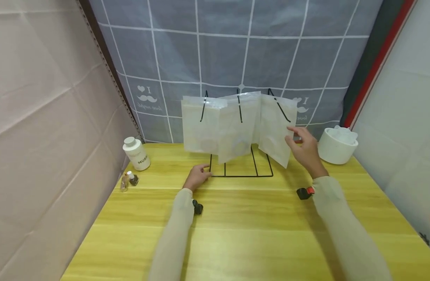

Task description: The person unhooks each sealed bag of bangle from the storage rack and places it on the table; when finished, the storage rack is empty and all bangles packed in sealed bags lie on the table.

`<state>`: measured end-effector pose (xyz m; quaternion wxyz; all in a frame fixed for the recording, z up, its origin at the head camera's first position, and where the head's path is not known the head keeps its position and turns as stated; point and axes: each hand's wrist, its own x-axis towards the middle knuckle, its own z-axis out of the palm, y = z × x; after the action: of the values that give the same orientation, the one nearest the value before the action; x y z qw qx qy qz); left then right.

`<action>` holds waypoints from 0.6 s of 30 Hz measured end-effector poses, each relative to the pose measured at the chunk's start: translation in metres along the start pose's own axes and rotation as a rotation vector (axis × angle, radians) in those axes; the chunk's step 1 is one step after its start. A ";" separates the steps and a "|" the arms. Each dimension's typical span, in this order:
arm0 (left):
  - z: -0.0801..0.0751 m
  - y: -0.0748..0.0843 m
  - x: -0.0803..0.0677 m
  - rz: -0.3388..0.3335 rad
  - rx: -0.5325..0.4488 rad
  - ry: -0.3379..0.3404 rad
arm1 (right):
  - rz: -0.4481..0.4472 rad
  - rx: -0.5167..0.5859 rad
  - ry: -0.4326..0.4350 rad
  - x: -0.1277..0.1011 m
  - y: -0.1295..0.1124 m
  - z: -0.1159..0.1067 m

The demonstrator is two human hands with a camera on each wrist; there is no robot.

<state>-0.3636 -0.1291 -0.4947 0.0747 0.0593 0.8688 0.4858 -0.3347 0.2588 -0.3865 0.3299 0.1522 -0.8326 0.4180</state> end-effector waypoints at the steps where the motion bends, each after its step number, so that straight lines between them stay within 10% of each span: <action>1: 0.001 0.001 0.001 -0.013 0.020 0.004 | 0.004 0.004 -0.006 0.001 0.000 0.001; 18: 0.010 0.013 0.006 -0.051 0.167 0.066 | 0.005 -0.032 -0.035 0.011 0.004 0.011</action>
<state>-0.3673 -0.1128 -0.4895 0.0530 0.0271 0.9095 0.4113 -0.3495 0.2529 -0.3868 0.3166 0.1521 -0.8453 0.4026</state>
